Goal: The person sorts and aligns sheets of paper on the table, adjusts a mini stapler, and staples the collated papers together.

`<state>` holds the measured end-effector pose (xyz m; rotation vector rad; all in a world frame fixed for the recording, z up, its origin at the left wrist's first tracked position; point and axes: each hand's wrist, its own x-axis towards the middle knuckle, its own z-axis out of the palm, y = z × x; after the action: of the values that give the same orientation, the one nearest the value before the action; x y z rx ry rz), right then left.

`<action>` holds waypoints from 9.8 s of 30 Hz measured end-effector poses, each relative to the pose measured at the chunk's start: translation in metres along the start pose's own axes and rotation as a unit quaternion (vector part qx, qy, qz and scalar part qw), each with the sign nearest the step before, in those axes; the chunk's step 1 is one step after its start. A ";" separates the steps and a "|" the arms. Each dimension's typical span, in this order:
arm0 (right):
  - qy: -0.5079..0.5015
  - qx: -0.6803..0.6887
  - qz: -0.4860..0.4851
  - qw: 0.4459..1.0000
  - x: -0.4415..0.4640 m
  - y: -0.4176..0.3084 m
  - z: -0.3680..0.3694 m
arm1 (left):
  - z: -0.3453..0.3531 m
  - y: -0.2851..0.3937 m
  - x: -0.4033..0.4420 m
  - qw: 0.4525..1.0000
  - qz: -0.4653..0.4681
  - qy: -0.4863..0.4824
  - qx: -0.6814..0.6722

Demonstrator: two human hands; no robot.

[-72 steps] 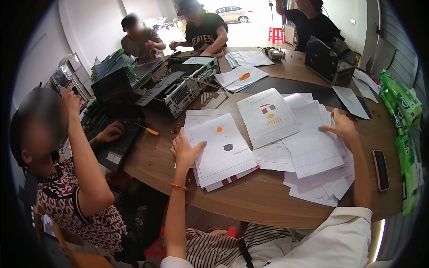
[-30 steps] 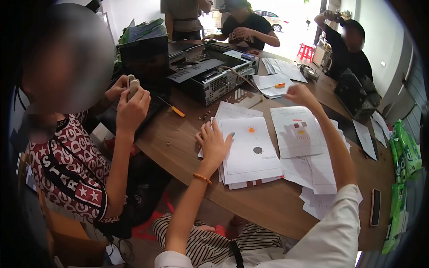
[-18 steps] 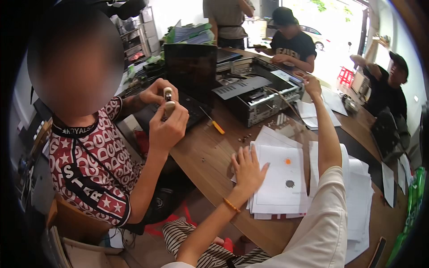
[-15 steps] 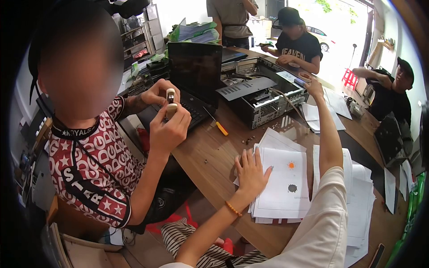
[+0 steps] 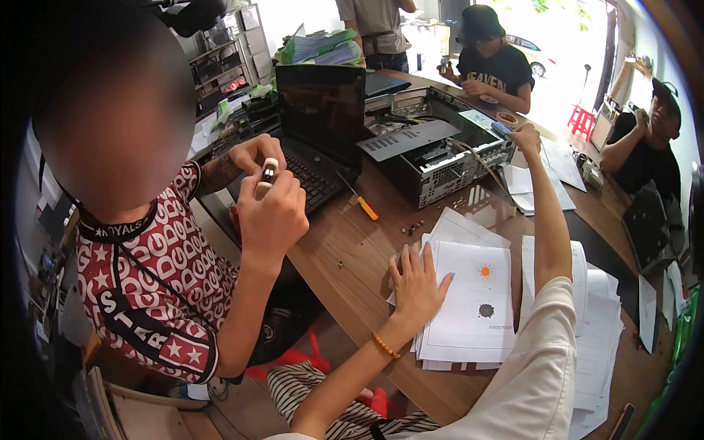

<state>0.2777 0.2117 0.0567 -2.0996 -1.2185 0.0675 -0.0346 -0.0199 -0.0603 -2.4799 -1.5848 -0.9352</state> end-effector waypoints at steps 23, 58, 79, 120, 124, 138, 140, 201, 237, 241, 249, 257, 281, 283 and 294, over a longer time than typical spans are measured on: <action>0.088 -0.131 -0.105 0.982 -0.015 -0.026 -0.004 | 0.008 -0.003 -0.002 1.000 0.011 0.005 0.028; -0.349 0.356 -0.288 0.818 -0.201 -0.136 -0.018 | 0.014 -0.001 -0.001 0.999 -0.036 -0.018 0.033; -0.420 0.414 -0.321 0.741 -0.294 -0.237 -0.014 | 0.016 0.001 0.001 0.996 -0.056 -0.054 0.044; -0.444 0.262 -0.339 0.787 -0.344 -0.149 -0.053 | 0.017 0.002 -0.002 0.996 -0.058 -0.054 0.037; -0.435 0.266 -0.341 0.790 -0.350 -0.126 -0.060 | 0.019 0.002 0.000 0.996 -0.047 -0.066 0.027; -0.450 0.279 -0.335 0.779 -0.335 -0.112 -0.056 | 0.020 0.000 -0.002 0.998 -0.027 -0.043 0.041; -0.452 0.294 -0.333 0.774 -0.336 -0.112 -0.055 | 0.015 0.002 0.000 0.995 -0.031 -0.089 0.042; -0.581 0.446 -0.263 0.628 -0.288 -0.213 -0.008 | 0.023 0.002 0.001 0.997 -0.043 -0.022 0.054; -0.072 0.133 -0.466 0.872 -0.274 -0.243 0.098 | 0.031 -0.004 0.001 0.995 -0.008 -0.061 0.076; -0.291 0.227 -0.317 0.874 -0.269 -0.237 0.094 | 0.023 -0.002 0.003 0.995 -0.009 -0.087 0.053; -0.189 0.223 -0.508 0.810 -0.273 -0.220 0.067 | 0.019 0.001 0.003 0.996 -0.038 -0.051 0.059; -0.127 0.160 -0.546 0.813 -0.235 -0.169 -0.044 | -0.021 0.003 0.009 0.947 0.077 0.279 -0.141; -0.388 0.322 -0.243 0.829 -0.244 -0.056 -0.062 | -0.042 0.000 0.068 0.505 -0.178 -0.300 -0.790; -0.346 0.316 -0.284 0.837 -0.244 -0.056 -0.055 | -0.041 0.003 0.066 0.495 -0.177 -0.227 -0.820; 0.017 0.188 -0.443 0.876 -0.260 -0.065 -0.034 | -0.025 -0.008 0.070 0.476 -0.190 -0.126 -0.849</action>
<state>0.0970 0.0110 0.0461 -1.0662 -1.8574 -0.1401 -0.0322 0.0313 -0.0058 -2.8042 -1.1643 -3.9308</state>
